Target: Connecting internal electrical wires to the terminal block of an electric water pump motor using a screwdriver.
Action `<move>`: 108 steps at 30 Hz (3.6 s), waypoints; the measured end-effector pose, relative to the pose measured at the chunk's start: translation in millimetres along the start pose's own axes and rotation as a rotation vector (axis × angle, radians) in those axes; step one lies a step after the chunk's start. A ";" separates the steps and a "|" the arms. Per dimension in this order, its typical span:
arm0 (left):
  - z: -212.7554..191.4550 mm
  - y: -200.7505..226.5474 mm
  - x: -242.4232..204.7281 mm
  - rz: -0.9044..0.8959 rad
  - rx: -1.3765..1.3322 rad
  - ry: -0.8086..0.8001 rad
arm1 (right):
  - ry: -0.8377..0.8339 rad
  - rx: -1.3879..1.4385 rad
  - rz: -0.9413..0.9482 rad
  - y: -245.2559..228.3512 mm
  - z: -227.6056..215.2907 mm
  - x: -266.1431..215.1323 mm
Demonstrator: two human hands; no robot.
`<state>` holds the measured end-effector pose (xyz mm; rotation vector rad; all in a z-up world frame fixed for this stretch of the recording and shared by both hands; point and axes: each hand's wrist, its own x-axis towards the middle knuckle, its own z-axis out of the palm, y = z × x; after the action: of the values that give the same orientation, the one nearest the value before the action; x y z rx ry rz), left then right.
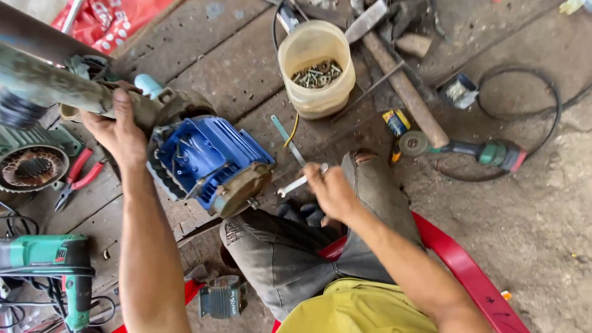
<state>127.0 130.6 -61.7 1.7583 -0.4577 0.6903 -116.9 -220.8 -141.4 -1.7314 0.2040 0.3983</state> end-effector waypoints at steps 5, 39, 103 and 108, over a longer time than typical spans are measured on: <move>-16.3 19.6 19.3 -0.049 -0.013 -0.341 | -0.063 0.191 -0.389 -8.7 -28.9 38.4; 9.3 168.6 -169.9 0.026 0.784 -0.341 | 0.003 -1.254 -0.917 -71.3 27.2 16.9; -27.5 142.4 -187.5 0.013 0.847 -0.492 | 0.151 -0.633 -0.957 -12.1 74.2 15.0; -30.5 138.0 -195.5 0.014 0.835 -0.477 | 0.198 -0.716 -0.953 -24.2 72.8 1.4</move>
<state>-112.5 112.1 -83.8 2.7380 -0.5423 0.4886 -118.0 -144.7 -131.2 -2.3213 -0.6934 -0.4659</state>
